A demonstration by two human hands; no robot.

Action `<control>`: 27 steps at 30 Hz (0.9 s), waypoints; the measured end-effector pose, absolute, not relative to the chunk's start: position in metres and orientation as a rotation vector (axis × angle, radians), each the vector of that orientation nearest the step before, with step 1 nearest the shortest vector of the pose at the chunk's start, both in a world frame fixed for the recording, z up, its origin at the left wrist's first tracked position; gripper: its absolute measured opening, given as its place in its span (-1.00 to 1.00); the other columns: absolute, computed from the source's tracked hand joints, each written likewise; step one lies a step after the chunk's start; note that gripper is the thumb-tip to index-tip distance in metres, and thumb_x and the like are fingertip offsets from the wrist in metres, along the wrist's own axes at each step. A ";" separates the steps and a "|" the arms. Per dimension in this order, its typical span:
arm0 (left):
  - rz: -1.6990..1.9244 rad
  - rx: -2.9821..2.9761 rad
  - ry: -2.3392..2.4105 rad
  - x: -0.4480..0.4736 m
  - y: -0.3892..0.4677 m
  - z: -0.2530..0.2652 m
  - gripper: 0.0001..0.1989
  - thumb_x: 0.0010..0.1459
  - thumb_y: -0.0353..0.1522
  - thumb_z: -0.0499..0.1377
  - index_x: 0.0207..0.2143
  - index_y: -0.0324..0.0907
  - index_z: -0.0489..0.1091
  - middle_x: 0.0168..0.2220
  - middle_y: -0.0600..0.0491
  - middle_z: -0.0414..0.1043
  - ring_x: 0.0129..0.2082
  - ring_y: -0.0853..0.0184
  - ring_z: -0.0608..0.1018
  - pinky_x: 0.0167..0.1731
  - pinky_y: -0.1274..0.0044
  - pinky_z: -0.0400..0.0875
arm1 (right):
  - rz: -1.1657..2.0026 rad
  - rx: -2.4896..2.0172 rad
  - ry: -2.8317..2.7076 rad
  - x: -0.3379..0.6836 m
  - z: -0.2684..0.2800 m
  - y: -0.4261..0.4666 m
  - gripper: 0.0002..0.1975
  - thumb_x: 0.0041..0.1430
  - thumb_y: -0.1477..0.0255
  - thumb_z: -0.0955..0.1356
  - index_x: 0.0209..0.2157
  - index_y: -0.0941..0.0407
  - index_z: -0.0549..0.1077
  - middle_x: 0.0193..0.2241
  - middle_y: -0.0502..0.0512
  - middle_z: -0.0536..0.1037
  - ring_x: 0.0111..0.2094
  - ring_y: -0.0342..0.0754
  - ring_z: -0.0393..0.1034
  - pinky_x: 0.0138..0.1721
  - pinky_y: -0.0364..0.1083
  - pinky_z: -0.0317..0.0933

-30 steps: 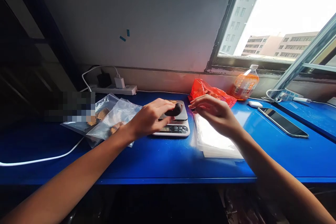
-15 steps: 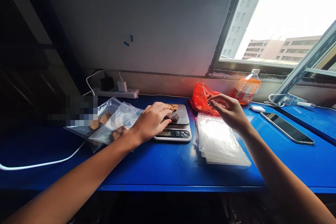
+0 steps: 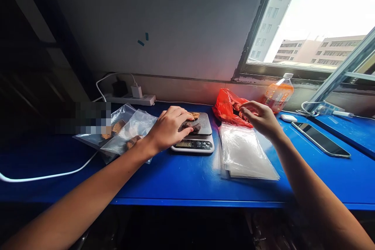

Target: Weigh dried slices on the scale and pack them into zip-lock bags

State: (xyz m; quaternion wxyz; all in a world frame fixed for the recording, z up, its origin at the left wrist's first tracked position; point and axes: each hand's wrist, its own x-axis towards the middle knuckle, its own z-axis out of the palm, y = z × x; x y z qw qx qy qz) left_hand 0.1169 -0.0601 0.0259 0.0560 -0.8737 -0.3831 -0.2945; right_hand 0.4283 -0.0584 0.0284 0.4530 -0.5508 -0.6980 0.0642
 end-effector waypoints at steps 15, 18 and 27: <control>-0.861 -2.618 -1.243 0.117 -0.058 0.026 -0.80 0.15 -0.31 0.21 -0.16 -0.13 0.46 -0.08 -0.01 0.47 0.01 0.15 0.39 0.00 0.29 0.30 | 0.114 -1.597 -2.396 0.421 0.010 -0.055 -0.72 0.09 0.55 0.33 -0.13 0.09 0.48 -0.16 0.16 0.59 -0.22 0.03 0.50 -0.23 -0.07 0.33; -0.837 -2.614 -1.224 0.120 -0.060 0.025 -0.76 0.12 -0.31 0.24 -0.13 -0.13 0.45 -0.06 0.00 0.47 0.04 0.14 0.38 0.00 0.30 0.29 | 0.122 -1.564 -2.376 0.422 0.007 -0.054 -0.70 0.07 0.55 0.35 -0.12 0.10 0.48 -0.12 0.19 0.57 -0.18 0.05 0.49 -0.20 -0.04 0.34; -0.790 -2.527 -1.197 0.125 -0.060 0.018 -0.69 0.13 -0.32 0.23 -0.05 -0.12 0.41 -0.02 -0.03 0.45 0.05 0.09 0.38 -0.04 0.28 0.27 | 0.169 -1.510 -2.276 0.425 0.010 -0.050 -0.78 0.10 0.43 0.35 -0.18 0.10 0.50 -0.23 0.13 0.59 -0.39 -0.06 0.47 -0.34 -0.10 0.31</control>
